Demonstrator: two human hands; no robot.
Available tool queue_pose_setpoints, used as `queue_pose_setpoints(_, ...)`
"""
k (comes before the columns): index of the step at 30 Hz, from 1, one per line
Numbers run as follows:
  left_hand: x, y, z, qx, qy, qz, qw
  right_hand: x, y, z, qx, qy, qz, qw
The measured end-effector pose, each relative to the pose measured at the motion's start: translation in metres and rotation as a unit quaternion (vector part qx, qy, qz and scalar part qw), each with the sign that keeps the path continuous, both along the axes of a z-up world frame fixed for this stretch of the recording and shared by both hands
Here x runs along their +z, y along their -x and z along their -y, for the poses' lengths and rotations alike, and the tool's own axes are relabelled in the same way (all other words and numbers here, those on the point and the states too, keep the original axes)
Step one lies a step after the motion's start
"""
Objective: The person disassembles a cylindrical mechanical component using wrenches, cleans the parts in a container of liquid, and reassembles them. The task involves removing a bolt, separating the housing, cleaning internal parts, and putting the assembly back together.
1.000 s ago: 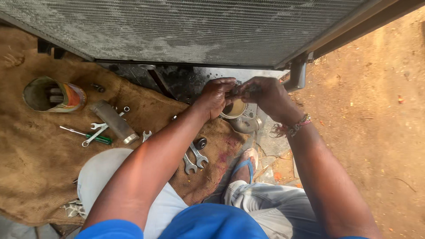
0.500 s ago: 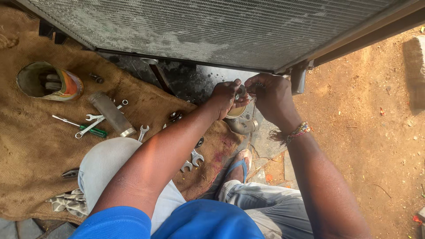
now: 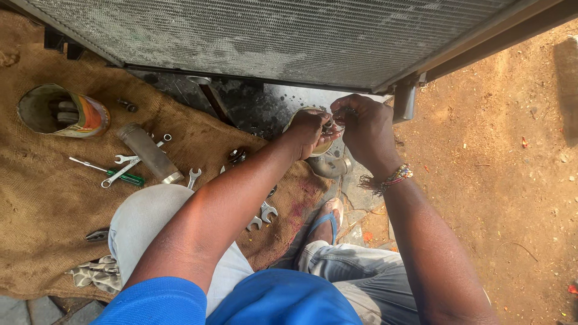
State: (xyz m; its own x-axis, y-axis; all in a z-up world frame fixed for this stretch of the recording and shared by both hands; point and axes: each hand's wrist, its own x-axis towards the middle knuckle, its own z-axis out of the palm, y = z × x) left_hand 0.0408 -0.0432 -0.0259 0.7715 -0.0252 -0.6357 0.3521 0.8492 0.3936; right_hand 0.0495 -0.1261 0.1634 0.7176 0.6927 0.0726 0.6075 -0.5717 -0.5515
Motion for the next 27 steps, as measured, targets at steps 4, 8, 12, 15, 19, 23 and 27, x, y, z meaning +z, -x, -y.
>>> queue_pose_setpoints(4,0.012,0.007,-0.006,-0.028,-0.045,-0.006,0.999,-0.006,-0.002,0.004,0.0,-0.01,-0.016,1.0)
queue_pose_setpoints(8,0.029,0.013,-0.009,-0.023,-0.051,-0.002,0.998,-0.016,-0.009,0.007,0.016,-0.025,-0.02,0.999)
queue_pose_setpoints(12,0.036,0.017,-0.011,-0.062,-0.089,-0.002,0.994,-0.029,-0.019,0.009,-0.044,-0.121,-0.172,0.977)
queue_pose_setpoints(15,0.035,0.015,-0.009,-0.082,-0.103,-0.02,0.991,-0.039,-0.023,0.01,-0.105,-0.147,-0.263,0.948)
queue_pose_setpoints(19,0.027,0.009,-0.005,-0.076,-0.101,-0.038,0.991,-0.049,-0.023,0.009,-0.117,-0.156,-0.269,0.943)
queue_pose_setpoints(23,0.016,0.004,-0.001,-0.092,-0.08,-0.01,0.992,-0.053,-0.019,0.003,-0.106,-0.182,-0.239,0.948)
queue_pose_setpoints(27,0.018,0.009,0.001,-0.095,-0.085,0.038,0.991,-0.055,-0.015,-0.003,-0.073,-0.157,-0.187,0.967)
